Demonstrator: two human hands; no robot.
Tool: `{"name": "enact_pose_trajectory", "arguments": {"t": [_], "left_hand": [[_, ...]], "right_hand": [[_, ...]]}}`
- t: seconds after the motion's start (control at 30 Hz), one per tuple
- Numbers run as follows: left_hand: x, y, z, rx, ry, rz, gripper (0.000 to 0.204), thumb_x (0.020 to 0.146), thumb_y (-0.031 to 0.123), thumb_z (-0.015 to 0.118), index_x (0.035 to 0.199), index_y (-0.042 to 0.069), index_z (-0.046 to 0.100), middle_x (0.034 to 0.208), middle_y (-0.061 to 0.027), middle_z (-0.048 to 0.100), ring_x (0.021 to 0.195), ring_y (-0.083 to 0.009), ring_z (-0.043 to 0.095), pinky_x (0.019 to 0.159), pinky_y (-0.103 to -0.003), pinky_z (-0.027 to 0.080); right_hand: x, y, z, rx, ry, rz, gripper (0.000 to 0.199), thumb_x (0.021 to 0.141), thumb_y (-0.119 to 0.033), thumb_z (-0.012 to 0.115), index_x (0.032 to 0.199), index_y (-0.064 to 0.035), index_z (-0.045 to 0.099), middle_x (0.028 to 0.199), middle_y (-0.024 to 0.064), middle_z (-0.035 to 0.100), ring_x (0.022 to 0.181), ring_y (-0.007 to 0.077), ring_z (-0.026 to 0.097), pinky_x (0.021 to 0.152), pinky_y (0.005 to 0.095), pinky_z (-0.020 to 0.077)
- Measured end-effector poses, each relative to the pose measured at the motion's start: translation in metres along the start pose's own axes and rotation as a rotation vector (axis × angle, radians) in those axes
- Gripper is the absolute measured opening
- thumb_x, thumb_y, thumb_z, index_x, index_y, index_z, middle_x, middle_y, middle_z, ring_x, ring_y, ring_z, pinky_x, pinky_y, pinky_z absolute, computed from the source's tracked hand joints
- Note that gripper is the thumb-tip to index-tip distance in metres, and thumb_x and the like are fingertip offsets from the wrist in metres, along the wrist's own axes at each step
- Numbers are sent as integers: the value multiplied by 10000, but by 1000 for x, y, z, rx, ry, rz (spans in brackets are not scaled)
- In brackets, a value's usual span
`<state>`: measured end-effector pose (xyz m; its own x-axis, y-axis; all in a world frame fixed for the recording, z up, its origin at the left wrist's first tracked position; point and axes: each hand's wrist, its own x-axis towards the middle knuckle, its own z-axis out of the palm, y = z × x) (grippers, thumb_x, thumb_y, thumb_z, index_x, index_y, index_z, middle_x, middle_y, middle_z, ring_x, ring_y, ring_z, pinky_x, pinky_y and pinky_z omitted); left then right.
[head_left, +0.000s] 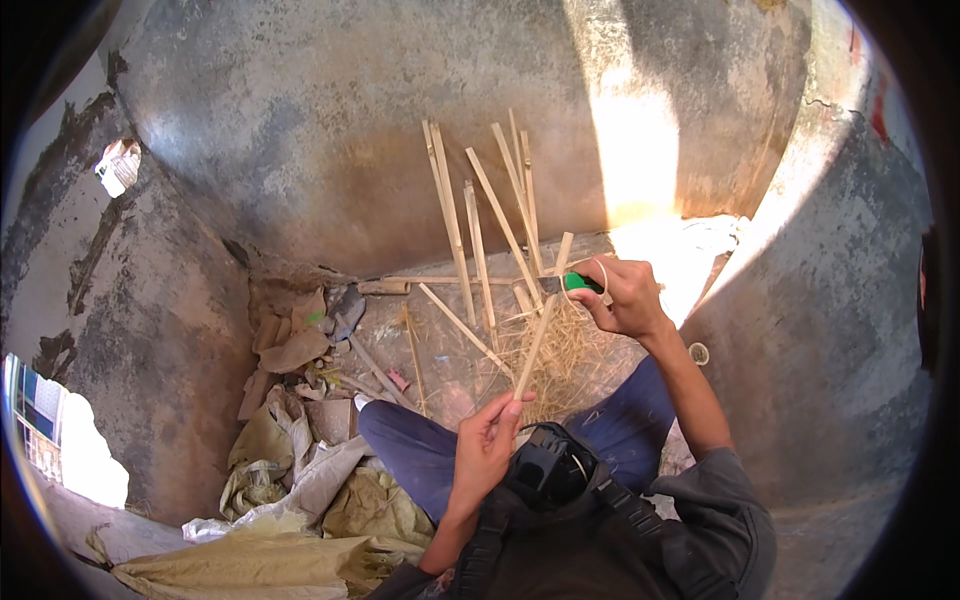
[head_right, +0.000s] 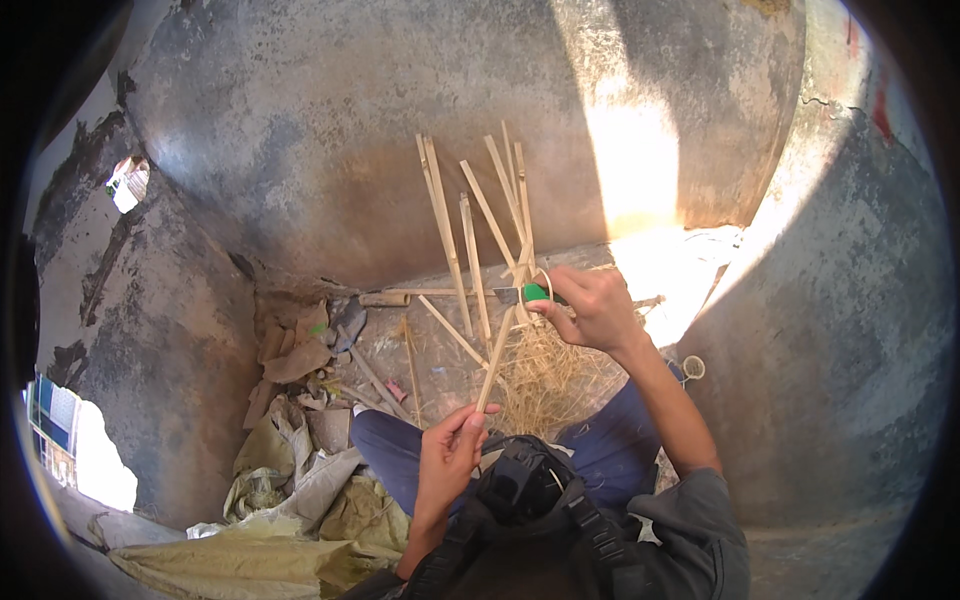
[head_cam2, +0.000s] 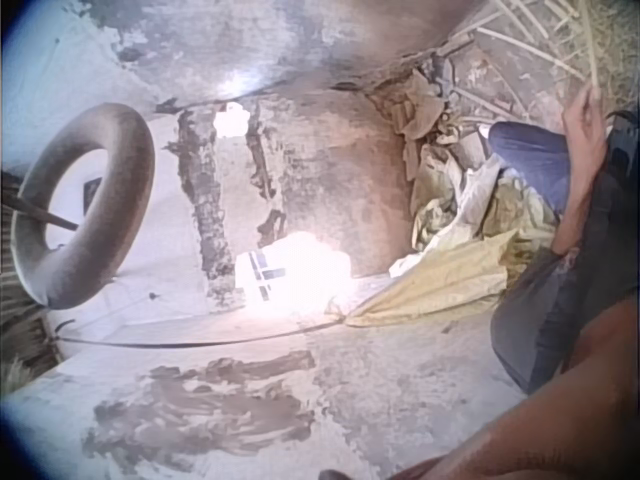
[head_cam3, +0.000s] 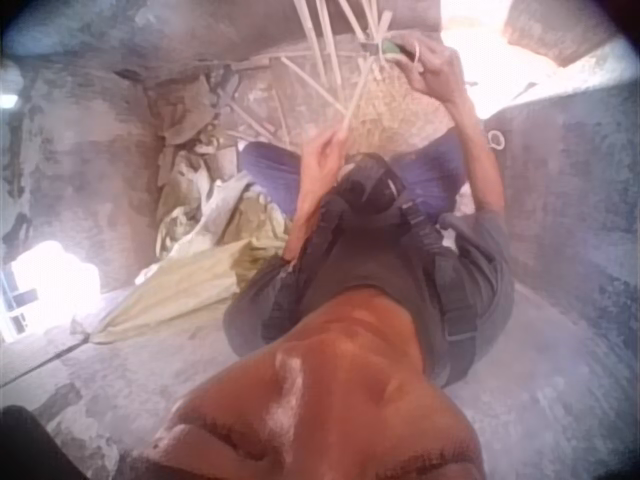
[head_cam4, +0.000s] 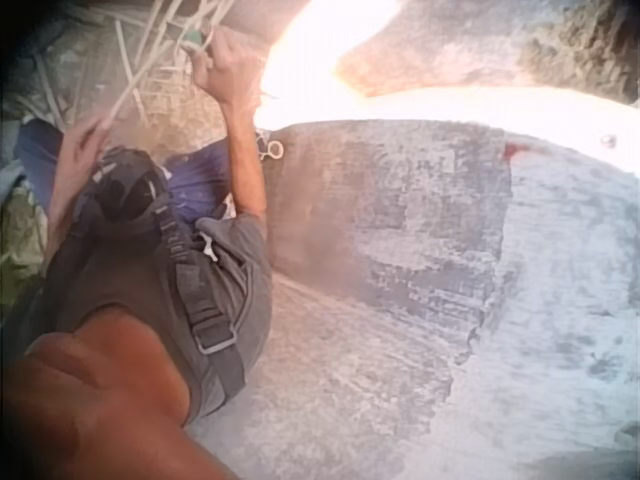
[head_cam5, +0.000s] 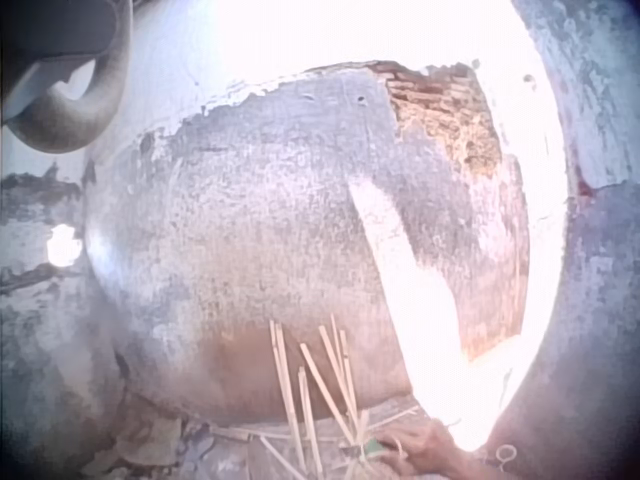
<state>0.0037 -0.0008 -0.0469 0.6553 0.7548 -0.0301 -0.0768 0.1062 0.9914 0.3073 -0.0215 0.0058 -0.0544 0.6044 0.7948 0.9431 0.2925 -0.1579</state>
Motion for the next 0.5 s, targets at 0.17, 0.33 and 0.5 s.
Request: {"name": "enact_pose_trajectory", "arguments": {"t": [0.17, 0.33, 0.5], "left_hand": [[2, -6, -7, -62, -47, -45, 291, 1149, 189, 589, 1320, -6, 723, 766, 99, 489, 591, 25, 353, 520, -197, 235], [-26, -10, -31, -165, -129, -205, 298, 1137, 215, 612, 1295, -13, 721, 751, 68, 509, 585, 10, 370, 508, -195, 271], [-6, -17, -29, -49, 8, -69, 292, 1129, 204, 627, 1292, -18, 724, 759, 61, 520, 584, 5, 387, 505, -189, 287]], "right_hand": [[-3, 8, 14, -16, 126, 88, 294, 1006, -326, 760, 1040, -34, 756, 824, 104, 733, 614, 289, 677, 566, 389, 520], [-16, 125, -30, -154, 473, 652, 394, 1094, -372, 625, 1045, -2, 750, 751, 166, 702, 602, 293, 640, 609, 422, 490], [-33, 97, -24, -153, 68, 786, 424, 1111, -406, 593, 1073, -8, 732, 636, 136, 588, 577, 259, 582, 603, 413, 438]]}}
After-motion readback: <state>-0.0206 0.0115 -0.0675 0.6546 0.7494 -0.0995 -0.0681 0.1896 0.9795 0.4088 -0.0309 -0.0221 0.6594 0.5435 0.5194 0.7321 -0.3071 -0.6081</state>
